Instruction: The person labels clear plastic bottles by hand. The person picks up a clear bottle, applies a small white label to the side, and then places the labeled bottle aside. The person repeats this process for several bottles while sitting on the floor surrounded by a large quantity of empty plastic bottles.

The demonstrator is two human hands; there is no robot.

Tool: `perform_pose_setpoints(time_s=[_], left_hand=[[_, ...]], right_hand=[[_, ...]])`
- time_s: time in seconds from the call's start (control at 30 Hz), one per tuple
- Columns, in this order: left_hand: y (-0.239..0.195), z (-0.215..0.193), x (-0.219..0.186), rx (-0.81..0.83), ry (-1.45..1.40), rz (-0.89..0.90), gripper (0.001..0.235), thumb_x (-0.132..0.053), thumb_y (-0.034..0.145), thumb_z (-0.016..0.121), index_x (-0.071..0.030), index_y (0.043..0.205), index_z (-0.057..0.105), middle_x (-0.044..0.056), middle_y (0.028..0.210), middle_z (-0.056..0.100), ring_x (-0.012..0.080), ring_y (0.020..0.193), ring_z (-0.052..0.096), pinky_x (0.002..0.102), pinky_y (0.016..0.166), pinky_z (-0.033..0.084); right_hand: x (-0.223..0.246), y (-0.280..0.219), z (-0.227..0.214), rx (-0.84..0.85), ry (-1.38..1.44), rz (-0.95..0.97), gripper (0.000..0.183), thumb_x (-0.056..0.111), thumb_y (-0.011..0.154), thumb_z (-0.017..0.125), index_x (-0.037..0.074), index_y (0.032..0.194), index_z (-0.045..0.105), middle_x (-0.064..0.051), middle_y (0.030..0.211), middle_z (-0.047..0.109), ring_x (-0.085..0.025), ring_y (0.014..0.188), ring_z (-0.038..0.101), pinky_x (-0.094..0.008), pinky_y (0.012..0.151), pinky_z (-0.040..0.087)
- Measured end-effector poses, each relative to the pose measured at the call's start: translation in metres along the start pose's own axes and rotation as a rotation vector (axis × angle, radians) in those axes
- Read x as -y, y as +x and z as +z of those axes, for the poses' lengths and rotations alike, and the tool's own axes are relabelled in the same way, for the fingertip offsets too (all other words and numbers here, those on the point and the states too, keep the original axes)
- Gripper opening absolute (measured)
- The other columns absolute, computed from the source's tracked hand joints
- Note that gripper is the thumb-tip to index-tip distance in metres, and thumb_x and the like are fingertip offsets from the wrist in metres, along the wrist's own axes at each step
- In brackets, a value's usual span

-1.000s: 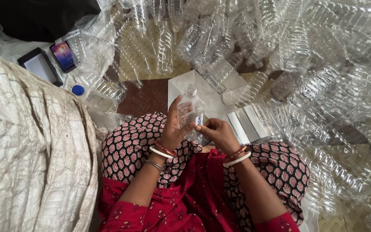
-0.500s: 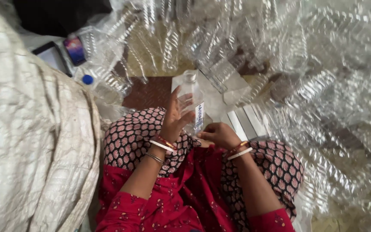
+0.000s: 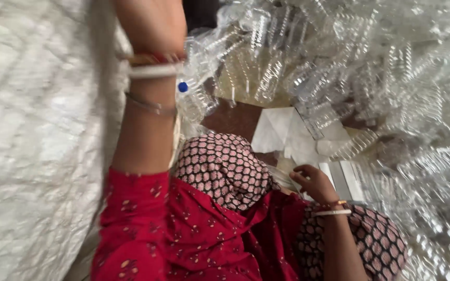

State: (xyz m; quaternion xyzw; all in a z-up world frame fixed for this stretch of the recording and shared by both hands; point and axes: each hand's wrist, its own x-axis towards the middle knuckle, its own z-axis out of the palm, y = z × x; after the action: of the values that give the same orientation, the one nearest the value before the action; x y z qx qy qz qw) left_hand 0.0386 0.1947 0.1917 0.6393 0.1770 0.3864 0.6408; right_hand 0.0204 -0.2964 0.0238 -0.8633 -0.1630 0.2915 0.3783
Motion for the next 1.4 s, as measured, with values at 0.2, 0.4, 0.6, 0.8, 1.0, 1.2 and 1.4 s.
perform_pose_setpoints(time_s=[0.2,0.4,0.6,0.8,1.0,1.2,1.4], left_hand=[[-0.140,0.094,0.133,0.316,0.054,-0.045,0.068,-0.030,0.091,0.073,-0.007,0.146,0.039,0.010,0.132,0.060,0.0231,0.117,0.065,0.036,0.099,0.056],[-0.272,0.196,0.206,0.603,0.297,-0.167,0.058,-0.035,0.089,0.073,-0.004,0.135,0.056,0.014,0.126,0.068,0.0258,0.114,0.067,0.038,0.091,0.057],[-0.309,0.275,0.231,0.933,0.642,-0.103,0.061,-0.042,0.094,0.071,-0.002,0.138,0.057,0.021,0.136,0.064,0.0339,0.123,0.063,0.043,0.105,0.050],[-0.309,0.236,0.216,1.350,0.903,-0.355,0.074,-0.044,0.086,0.073,-0.003,0.142,0.049,0.022,0.136,0.060,0.0350,0.122,0.062,0.042,0.105,0.048],[-0.276,0.189,0.140,1.330,1.184,-0.437,0.027,-0.024,0.087,0.066,-0.018,0.110,0.077,0.009,0.113,0.078,0.0265,0.111,0.071,0.051,0.113,0.033],[-0.254,0.148,0.099,1.139,0.988,-0.346,0.025,-0.015,0.086,0.067,-0.019,0.109,0.076,0.006,0.112,0.075,0.0215,0.101,0.073,0.037,0.094,0.058],[-0.216,0.057,0.015,0.924,0.821,-0.321,0.020,-0.019,0.086,0.069,-0.013,0.103,0.076,0.007,0.111,0.075,0.0225,0.094,0.074,0.040,0.086,0.058]], right_hand=[[-0.039,-0.002,-0.027,-0.287,0.439,-0.088,0.033,0.028,0.094,0.070,0.001,0.111,0.073,-0.010,0.092,0.075,-0.014,0.069,0.068,-0.028,0.059,0.052],[-0.066,-0.041,-0.091,-0.701,0.884,-0.105,0.020,0.020,0.102,0.067,0.002,0.112,0.068,-0.010,0.095,0.074,-0.015,0.073,0.068,-0.026,0.065,0.055],[-0.062,-0.019,-0.097,-0.642,0.852,-0.017,0.022,0.020,0.099,0.066,0.002,0.112,0.068,-0.010,0.094,0.074,-0.016,0.075,0.071,-0.027,0.067,0.058],[-0.057,-0.006,-0.097,-0.519,0.662,-0.004,0.025,0.022,0.098,0.066,0.002,0.112,0.069,-0.010,0.098,0.075,-0.016,0.079,0.072,-0.027,0.069,0.058],[-0.050,0.001,-0.081,-0.416,0.397,0.033,0.031,0.025,0.097,0.065,0.003,0.118,0.069,-0.008,0.098,0.076,-0.015,0.083,0.072,-0.029,0.073,0.059],[-0.045,0.000,-0.065,-0.446,0.060,-0.043,0.045,0.029,0.091,0.075,0.002,0.126,0.066,-0.017,0.118,0.070,-0.027,0.107,0.067,-0.042,0.093,0.054],[-0.020,-0.004,-0.069,-0.225,0.036,0.035,0.070,0.039,0.085,0.077,0.009,0.143,0.053,-0.016,0.144,0.058,-0.030,0.130,0.058,-0.044,0.105,0.048]])
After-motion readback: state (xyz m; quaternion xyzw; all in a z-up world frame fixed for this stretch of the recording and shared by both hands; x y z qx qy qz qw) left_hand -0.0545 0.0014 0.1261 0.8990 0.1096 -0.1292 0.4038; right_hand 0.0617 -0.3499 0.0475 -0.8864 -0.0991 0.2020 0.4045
